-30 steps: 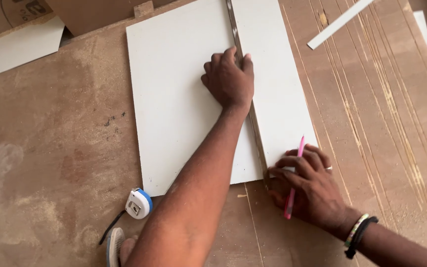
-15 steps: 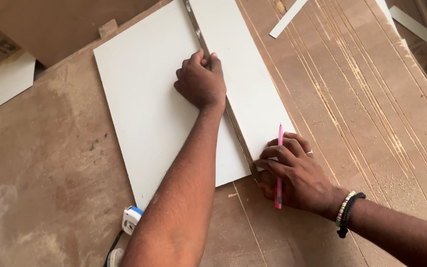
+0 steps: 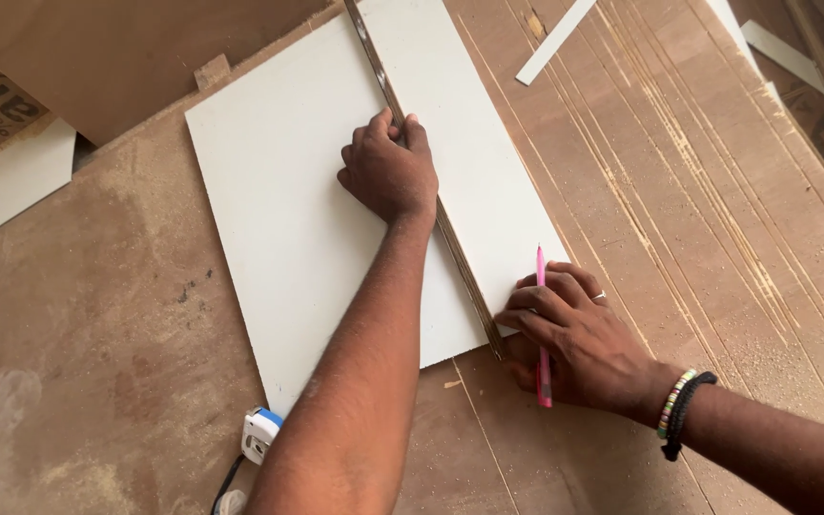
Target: Measuring and marking lines on a white laminate board using a tape measure and a straight metal edge ruler.
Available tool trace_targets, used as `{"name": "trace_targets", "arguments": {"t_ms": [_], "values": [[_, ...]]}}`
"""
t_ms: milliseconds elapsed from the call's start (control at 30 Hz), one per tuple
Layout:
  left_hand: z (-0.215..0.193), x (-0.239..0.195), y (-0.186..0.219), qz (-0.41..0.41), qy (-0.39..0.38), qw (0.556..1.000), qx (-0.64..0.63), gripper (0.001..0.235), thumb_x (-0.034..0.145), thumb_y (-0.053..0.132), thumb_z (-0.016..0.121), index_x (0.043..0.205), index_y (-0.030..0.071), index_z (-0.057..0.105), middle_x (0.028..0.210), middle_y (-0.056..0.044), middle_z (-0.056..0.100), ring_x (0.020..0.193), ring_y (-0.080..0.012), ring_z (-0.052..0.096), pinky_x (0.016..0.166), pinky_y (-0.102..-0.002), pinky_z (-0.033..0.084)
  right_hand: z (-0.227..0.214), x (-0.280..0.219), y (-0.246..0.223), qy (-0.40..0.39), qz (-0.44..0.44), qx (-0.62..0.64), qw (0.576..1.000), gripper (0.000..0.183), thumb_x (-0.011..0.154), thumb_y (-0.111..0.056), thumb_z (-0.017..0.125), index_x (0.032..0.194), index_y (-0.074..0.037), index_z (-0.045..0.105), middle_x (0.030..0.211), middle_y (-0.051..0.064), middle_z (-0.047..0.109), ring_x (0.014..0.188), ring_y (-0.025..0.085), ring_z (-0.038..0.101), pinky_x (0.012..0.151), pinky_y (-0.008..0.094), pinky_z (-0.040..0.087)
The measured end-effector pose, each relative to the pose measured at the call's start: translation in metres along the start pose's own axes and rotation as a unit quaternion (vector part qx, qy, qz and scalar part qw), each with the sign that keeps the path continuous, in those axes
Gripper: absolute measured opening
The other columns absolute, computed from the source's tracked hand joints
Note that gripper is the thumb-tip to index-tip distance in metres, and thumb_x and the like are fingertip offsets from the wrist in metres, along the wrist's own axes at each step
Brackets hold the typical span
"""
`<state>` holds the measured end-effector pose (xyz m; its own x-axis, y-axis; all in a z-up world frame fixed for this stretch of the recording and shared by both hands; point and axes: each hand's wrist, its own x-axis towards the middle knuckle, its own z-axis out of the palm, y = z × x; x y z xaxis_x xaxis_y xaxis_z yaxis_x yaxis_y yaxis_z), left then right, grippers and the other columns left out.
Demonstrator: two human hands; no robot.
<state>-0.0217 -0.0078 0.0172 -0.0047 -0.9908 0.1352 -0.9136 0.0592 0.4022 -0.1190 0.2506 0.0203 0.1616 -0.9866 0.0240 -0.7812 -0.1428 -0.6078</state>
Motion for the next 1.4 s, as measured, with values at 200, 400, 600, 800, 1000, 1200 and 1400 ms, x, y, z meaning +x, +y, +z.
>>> {"name": "trace_targets", "arguments": {"t_ms": [200,400,600,800,1000,1200,1400], "values": [[0.001,-0.001,0.0,-0.008,0.001,1.0,0.01,0.03,0.099,0.038,0.062,0.117,0.016,0.07,0.101,-0.001,0.069,0.106,-0.0205,0.061,0.093,-0.043,0.047,-0.005,0.0,-0.001,0.064,-0.14,-0.046,0.987,0.064,0.074,-0.047,0.083,0.131,-0.021,0.068,0.123,0.011,0.057,0.123,0.033,0.049,0.114,0.06,0.028],[-0.003,0.001,0.0,-0.008,0.008,1.0,-0.001,0.031,0.096,0.038,0.067,0.119,0.017,0.071,0.103,0.0,0.071,0.107,-0.0212,0.062,0.095,-0.045,0.045,-0.007,0.006,-0.002,0.053,-0.115,-0.034,0.991,0.052,0.073,-0.037,0.084,0.122,-0.025,0.071,0.122,0.006,0.062,0.12,0.035,0.049,0.104,0.054,0.035],[-0.003,0.0,-0.004,-0.015,-0.003,0.999,-0.045,0.033,0.095,0.036,0.069,0.122,0.016,0.07,0.099,0.003,0.07,0.108,-0.0162,0.061,0.101,-0.046,0.042,-0.002,0.003,0.0,0.073,-0.106,-0.028,0.991,0.048,0.076,-0.041,0.083,0.121,-0.026,0.072,0.117,0.005,0.062,0.121,0.035,0.048,0.105,0.053,0.036],[-0.004,0.0,-0.003,-0.018,-0.007,0.999,-0.042,0.033,0.095,0.035,0.07,0.122,0.017,0.07,0.1,0.004,0.069,0.109,-0.0148,0.06,0.102,-0.045,0.042,-0.001,0.003,0.002,0.095,-0.117,-0.025,0.988,0.047,0.079,-0.042,0.082,0.122,-0.027,0.072,0.12,0.005,0.062,0.124,0.034,0.048,0.11,0.054,0.033],[-0.004,0.0,-0.001,-0.027,-0.014,0.999,-0.033,0.032,0.096,0.035,0.069,0.123,0.017,0.069,0.102,0.004,0.068,0.107,-0.0142,0.061,0.103,-0.043,0.043,0.002,0.002,0.003,0.095,-0.12,-0.028,0.988,0.046,0.08,-0.043,0.081,0.122,-0.027,0.072,0.12,0.004,0.061,0.124,0.032,0.05,0.111,0.055,0.032],[-0.003,0.0,0.001,-0.017,-0.014,0.999,-0.037,0.032,0.096,0.034,0.068,0.123,0.016,0.069,0.101,0.004,0.068,0.109,-0.0153,0.06,0.102,-0.044,0.041,-0.001,0.002,0.004,0.074,-0.101,-0.025,0.992,0.045,0.08,-0.042,0.081,0.122,-0.028,0.072,0.119,0.004,0.061,0.124,0.031,0.05,0.109,0.053,0.036],[-0.005,-0.001,0.001,-0.017,-0.013,0.999,-0.028,0.031,0.096,0.034,0.068,0.122,0.016,0.069,0.1,0.004,0.068,0.109,-0.0152,0.06,0.102,-0.043,0.042,0.0,0.002,0.004,0.083,-0.111,-0.023,0.99,0.047,0.079,-0.042,0.081,0.123,-0.027,0.071,0.118,0.005,0.062,0.122,0.032,0.052,0.109,0.054,0.035]]}}
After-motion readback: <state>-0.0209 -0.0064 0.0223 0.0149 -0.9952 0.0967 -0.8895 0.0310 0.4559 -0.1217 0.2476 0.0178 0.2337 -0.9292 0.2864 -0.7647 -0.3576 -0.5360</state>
